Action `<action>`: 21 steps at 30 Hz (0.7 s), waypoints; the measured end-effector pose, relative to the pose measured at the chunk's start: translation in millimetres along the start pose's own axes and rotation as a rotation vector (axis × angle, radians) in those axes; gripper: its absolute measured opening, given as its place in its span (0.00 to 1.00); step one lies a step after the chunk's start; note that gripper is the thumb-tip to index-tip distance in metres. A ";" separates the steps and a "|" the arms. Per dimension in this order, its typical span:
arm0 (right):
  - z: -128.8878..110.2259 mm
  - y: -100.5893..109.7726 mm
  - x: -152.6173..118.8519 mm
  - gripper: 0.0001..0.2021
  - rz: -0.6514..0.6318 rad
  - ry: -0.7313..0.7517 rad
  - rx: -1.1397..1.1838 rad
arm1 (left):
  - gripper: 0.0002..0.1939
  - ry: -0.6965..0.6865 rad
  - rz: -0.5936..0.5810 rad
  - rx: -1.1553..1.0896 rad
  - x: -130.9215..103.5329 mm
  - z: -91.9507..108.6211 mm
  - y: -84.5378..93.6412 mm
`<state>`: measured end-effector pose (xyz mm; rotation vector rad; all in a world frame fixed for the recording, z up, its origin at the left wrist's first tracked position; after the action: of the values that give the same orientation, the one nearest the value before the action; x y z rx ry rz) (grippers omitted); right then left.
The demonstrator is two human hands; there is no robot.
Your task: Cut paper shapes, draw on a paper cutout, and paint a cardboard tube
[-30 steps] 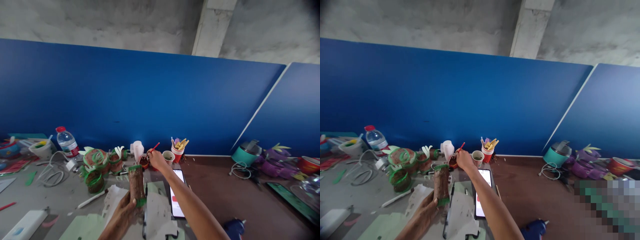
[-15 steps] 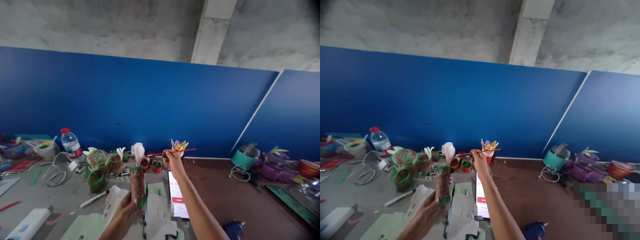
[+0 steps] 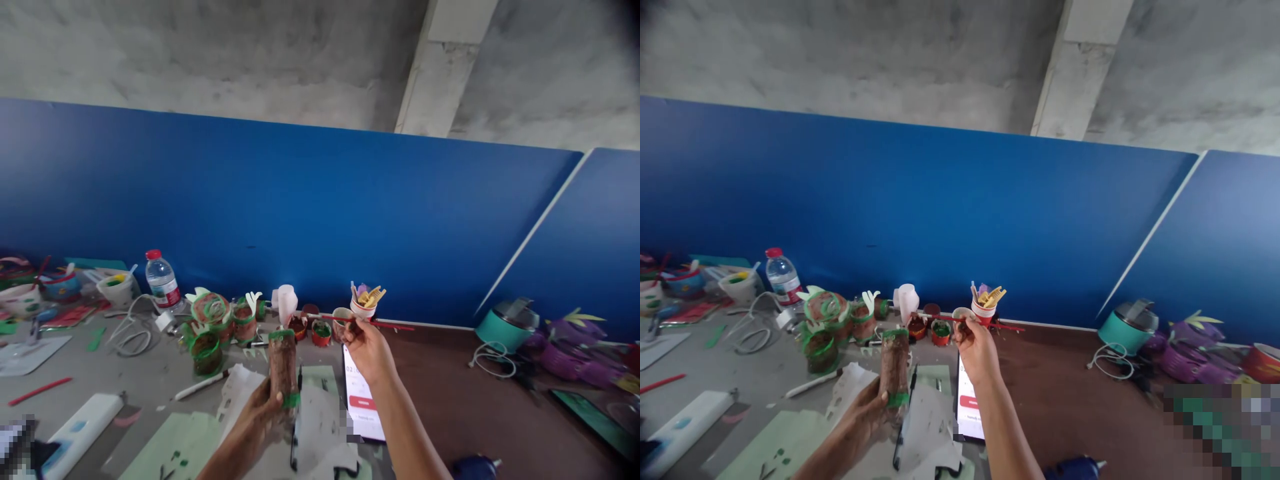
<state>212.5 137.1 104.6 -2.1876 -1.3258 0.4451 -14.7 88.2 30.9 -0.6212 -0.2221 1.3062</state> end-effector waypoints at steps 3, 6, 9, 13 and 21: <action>3.0 0.7 -5.9 0.05 0.016 -0.005 0.020 | 0.28 -0.021 0.013 -0.011 1.4 -0.7 1.3; 5.3 -0.1 -11.5 0.06 0.032 -0.001 0.021 | 0.31 -0.007 0.032 -0.014 2.8 -1.9 2.1; 4.3 -1.9 -15.3 0.06 0.029 0.005 0.007 | 0.32 0.012 0.034 -0.010 2.3 -1.3 1.5; -2.8 -3.5 -18.5 0.05 0.025 0.038 -0.019 | 0.31 -0.020 0.025 -0.011 2.7 0.9 1.1; -18.3 -7.5 -31.6 0.05 0.045 0.196 -0.238 | 0.30 -0.077 -0.004 0.037 5.0 -2.4 3.5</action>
<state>202.3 106.8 123.8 -2.3878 -1.2792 0.0872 -15.1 92.7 26.1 -0.5394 -0.2620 1.3286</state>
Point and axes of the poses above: each hand's wrist, its own x-axis towards the middle knuckle, its own y-axis out of the back of the hand, z = x × y, the point moved 4 cm from there along x, towards the middle knuckle, and after that the axes turned 13 degrees about z, right-handed, at the moved point
